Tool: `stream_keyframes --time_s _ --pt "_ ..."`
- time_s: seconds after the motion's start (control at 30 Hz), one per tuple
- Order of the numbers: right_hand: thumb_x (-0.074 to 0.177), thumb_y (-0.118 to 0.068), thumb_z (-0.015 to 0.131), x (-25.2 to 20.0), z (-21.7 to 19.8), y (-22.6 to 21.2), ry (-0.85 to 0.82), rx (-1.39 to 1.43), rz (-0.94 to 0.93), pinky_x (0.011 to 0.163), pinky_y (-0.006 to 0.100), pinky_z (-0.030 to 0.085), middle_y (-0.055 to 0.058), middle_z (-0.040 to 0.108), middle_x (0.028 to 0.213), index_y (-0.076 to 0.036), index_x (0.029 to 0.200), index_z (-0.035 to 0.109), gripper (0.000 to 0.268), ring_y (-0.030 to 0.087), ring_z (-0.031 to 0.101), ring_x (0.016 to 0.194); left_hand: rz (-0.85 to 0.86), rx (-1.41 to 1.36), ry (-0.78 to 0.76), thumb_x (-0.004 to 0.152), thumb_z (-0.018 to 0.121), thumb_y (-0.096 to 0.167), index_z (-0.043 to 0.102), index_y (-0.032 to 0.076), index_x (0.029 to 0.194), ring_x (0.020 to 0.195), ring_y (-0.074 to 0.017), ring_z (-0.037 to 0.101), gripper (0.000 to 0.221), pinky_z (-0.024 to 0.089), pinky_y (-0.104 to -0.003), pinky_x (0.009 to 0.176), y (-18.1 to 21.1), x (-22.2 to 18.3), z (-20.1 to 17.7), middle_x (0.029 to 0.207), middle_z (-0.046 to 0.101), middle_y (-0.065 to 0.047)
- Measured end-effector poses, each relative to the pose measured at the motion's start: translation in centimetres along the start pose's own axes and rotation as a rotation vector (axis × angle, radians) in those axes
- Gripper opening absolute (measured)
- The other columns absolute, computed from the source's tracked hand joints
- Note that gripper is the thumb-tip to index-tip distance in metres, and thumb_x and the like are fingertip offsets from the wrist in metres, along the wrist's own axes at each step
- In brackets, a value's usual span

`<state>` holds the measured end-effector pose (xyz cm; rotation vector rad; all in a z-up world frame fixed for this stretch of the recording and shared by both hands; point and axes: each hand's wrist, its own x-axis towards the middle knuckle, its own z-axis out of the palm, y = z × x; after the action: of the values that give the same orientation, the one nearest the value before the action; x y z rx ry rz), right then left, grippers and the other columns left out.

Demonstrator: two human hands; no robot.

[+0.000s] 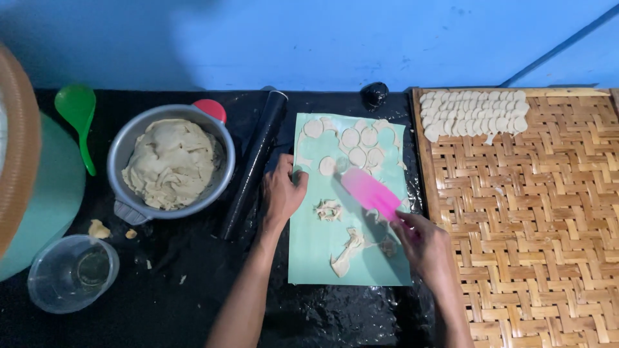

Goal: Cutting small dough circles from a sheet and rolling them out using a pipe-like tool for food production.

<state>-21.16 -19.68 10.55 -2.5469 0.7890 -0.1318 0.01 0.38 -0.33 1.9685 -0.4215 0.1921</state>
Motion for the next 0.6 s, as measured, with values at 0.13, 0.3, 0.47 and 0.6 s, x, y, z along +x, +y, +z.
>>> stream_keyframes --time_s 0.13,0.3,0.47,0.6 --pt "0.091 -0.022 0.072 0.7 1.5 -0.3 0.139 0.065 -0.140 0.062 0.040 0.056 0.020 0.076 0.091 -0.006 0.115 0.076 0.029 0.027 0.074 0.068 -0.027 -0.004 0.009 0.083 0.068 0.013 0.062 0.006 0.102 0.065 -0.0342 0.068 0.021 0.051 -0.046 0.060 -0.1 0.1 0.1 0.070 0.068 -0.011" --pt "0.094 -0.026 0.071 2.5 4.5 0.0 0.074 0.076 -0.164 0.061 0.041 0.056 0.022 0.074 0.088 -0.007 0.114 0.076 0.028 0.028 0.073 0.068 0.023 0.017 0.012 0.083 0.069 0.013 0.061 0.005 0.101 0.066 -0.0340 0.068 0.021 0.051 -0.046 0.061 -0.4 0.0 0.2 0.072 0.067 -0.012" --pt "0.093 -0.031 0.073 3.2 4.3 -1.5 -0.039 0.176 0.025 0.055 0.035 0.049 0.015 0.076 0.076 -0.008 0.116 0.075 0.033 0.018 0.060 0.055 0.017 -0.005 0.011 0.082 0.070 0.013 0.061 0.005 0.101 0.065 -0.0336 0.069 0.023 0.051 -0.046 0.061 -0.4 0.2 0.1 0.070 0.068 -0.011" --pt "0.096 -0.026 0.073 3.4 6.1 2.3 -0.134 0.589 0.060 0.051 0.025 0.039 0.005 0.068 0.078 -0.004 0.112 0.077 0.028 0.007 0.050 0.061 -0.070 -0.002 -0.032 0.084 0.069 0.014 0.063 0.006 0.103 0.064 -0.0326 0.070 0.021 0.051 -0.045 0.060 0.0 0.2 0.0 0.068 0.069 -0.010"
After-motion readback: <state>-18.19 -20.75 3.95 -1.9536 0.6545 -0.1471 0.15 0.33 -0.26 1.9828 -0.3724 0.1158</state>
